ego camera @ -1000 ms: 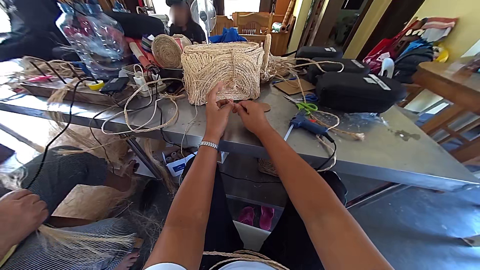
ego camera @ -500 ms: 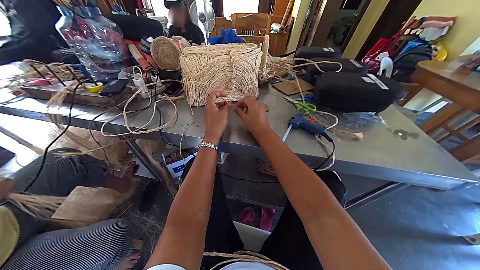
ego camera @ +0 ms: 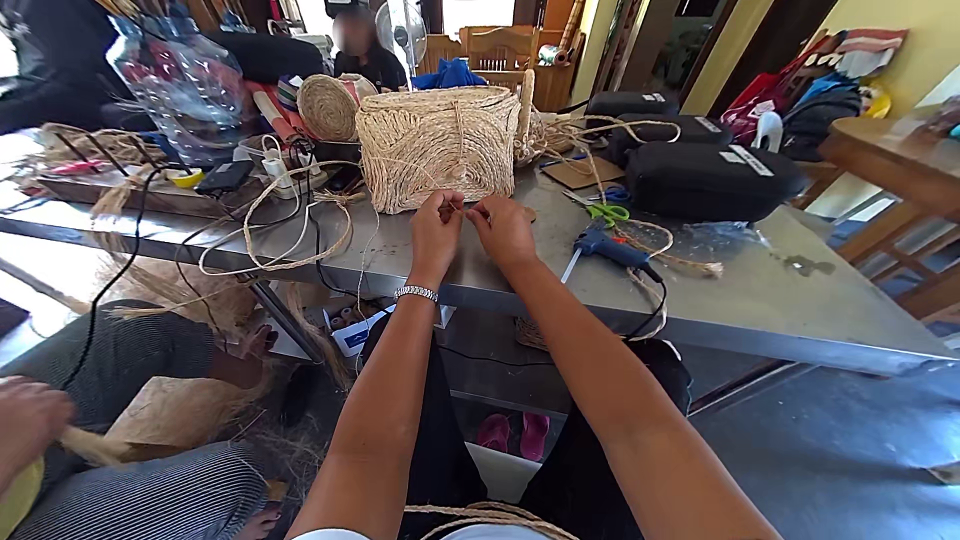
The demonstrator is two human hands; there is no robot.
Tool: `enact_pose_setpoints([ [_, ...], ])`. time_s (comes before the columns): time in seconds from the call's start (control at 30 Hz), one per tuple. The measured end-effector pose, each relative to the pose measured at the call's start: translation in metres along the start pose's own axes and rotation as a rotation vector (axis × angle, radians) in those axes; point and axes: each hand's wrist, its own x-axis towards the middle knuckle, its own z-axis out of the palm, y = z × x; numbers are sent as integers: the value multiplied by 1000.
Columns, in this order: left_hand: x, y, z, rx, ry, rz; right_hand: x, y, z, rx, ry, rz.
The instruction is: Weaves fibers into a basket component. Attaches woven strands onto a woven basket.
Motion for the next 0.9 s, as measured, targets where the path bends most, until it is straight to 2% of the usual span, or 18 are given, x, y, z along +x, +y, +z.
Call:
enact_pose_setpoints([
  [0.23,0,1,4,125,-25,13,2,2,3,2,-56,2],
  [0.57,-1,0,7,-3,22,13,3,4,5,93,-87,55],
  [0.8,-6,4,4,84,-40,-73,1,2,5,69,-114,81],
  [0.9,-10,6,0,78,-50,-131,0,2,5,64,-153,33],
])
